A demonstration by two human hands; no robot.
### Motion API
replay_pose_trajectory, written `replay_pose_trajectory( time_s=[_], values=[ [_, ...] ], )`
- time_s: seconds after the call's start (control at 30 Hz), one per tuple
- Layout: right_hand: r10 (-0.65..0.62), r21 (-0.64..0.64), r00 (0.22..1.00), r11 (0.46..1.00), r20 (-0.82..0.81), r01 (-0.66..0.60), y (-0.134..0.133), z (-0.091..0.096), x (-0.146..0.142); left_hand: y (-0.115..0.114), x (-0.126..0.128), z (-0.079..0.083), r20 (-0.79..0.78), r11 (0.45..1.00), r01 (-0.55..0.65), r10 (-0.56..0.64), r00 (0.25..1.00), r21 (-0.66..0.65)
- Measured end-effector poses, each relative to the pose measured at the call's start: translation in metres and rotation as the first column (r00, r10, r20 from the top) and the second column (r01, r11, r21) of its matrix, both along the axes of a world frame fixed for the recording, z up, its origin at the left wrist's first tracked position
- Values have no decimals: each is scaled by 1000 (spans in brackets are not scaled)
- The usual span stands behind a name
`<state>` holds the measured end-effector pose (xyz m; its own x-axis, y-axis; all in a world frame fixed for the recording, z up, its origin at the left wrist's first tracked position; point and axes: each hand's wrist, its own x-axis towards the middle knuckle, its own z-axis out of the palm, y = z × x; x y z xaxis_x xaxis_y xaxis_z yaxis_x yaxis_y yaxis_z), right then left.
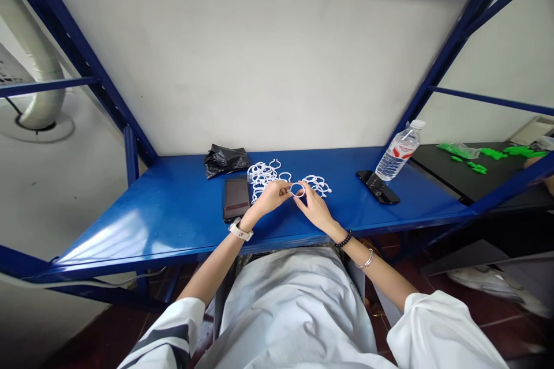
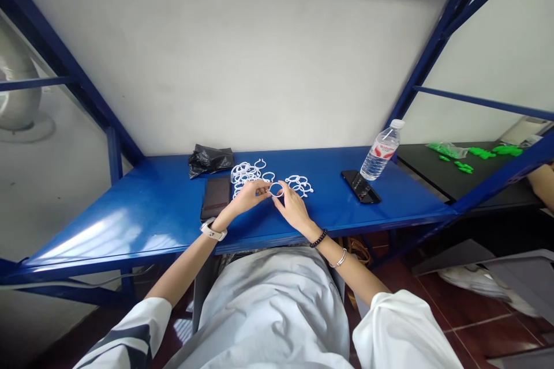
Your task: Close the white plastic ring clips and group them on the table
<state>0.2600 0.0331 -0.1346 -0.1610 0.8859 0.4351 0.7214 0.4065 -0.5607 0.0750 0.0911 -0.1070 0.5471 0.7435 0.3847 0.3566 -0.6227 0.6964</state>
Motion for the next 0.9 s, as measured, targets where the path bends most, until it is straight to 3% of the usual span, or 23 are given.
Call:
replay_pose_trajectory(
  time_s=[0.27, 0.43, 0.7, 0.9],
  values=[
    [29, 51, 994, 998, 104, -35, 4, -6, 3, -11, -5, -3, 96, 995, -83, 88, 991, -57],
    [54, 53, 999, 997, -3, -54, 8, -9, 5, -16, -13, -7, 87, 995, -91, 95, 992, -44],
    [54, -56, 976, 996, -211, -67, 12, -6, 1, -16, -5, -11, 85, 998, -29, 34, 996, -58],
    [12, -79, 967, 996, -256, -34, 15, -2, -15, -12, -8, -9, 137, 994, -111, 112, 984, -17]
  ],
)
